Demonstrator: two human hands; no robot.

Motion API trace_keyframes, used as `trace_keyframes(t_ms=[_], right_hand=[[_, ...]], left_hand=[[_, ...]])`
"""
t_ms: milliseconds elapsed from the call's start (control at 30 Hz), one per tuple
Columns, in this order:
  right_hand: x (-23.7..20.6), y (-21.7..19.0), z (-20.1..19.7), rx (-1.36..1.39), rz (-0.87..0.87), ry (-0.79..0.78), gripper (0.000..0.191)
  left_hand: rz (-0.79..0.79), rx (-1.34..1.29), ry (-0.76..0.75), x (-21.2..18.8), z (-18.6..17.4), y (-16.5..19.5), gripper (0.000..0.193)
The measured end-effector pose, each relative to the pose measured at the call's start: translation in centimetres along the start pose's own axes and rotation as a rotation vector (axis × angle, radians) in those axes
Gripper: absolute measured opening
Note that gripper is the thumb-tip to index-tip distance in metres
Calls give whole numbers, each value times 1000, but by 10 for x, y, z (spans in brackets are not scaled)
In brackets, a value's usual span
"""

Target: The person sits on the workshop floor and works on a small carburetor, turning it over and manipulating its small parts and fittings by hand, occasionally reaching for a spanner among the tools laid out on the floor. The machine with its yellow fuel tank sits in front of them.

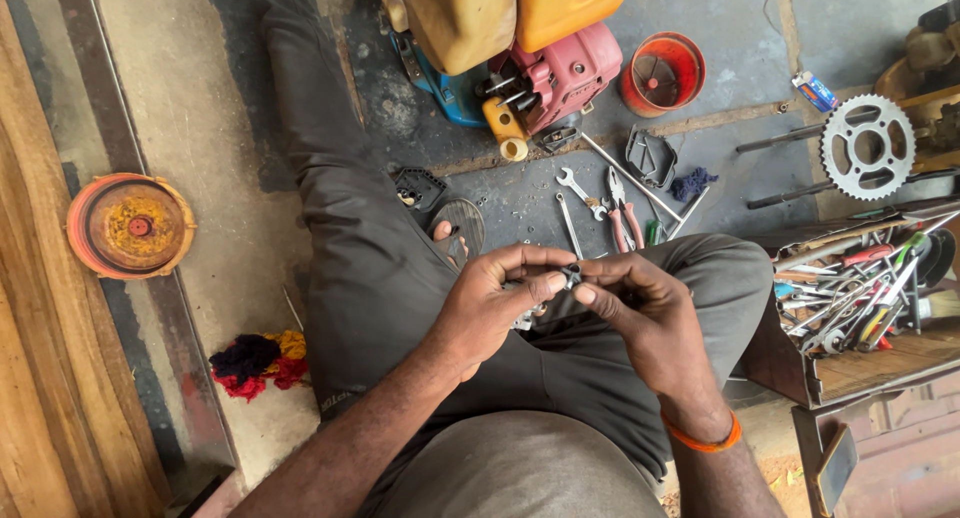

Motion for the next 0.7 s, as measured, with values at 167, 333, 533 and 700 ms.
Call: trace_keyframes(t_ms=[167, 333, 533, 700], right_hand=[[-10, -11, 1, -82, -123, -4, 23], [-16, -30, 9, -184, -227, 51, 24], [-24, -58, 23, -746, -479, 103, 35], [-20, -61, 27, -905, -547, 46, 41]], left_hand=[[25, 51, -37, -3, 1, 2, 28], [-30, -1, -25, -3, 3, 0, 28], [-139, -138, 71, -4, 8, -9, 26], [-148, -69, 141, -5, 11, -15, 24]])
Point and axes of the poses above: each hand's wrist, its own x-axis towards the middle knuckle, its own z-axis out of the palm, y = z × x, the point moved 3 cm from there along x, towards the middle knuckle, and after that the axes turned 2 degrees about y, right-handed, at the moved point
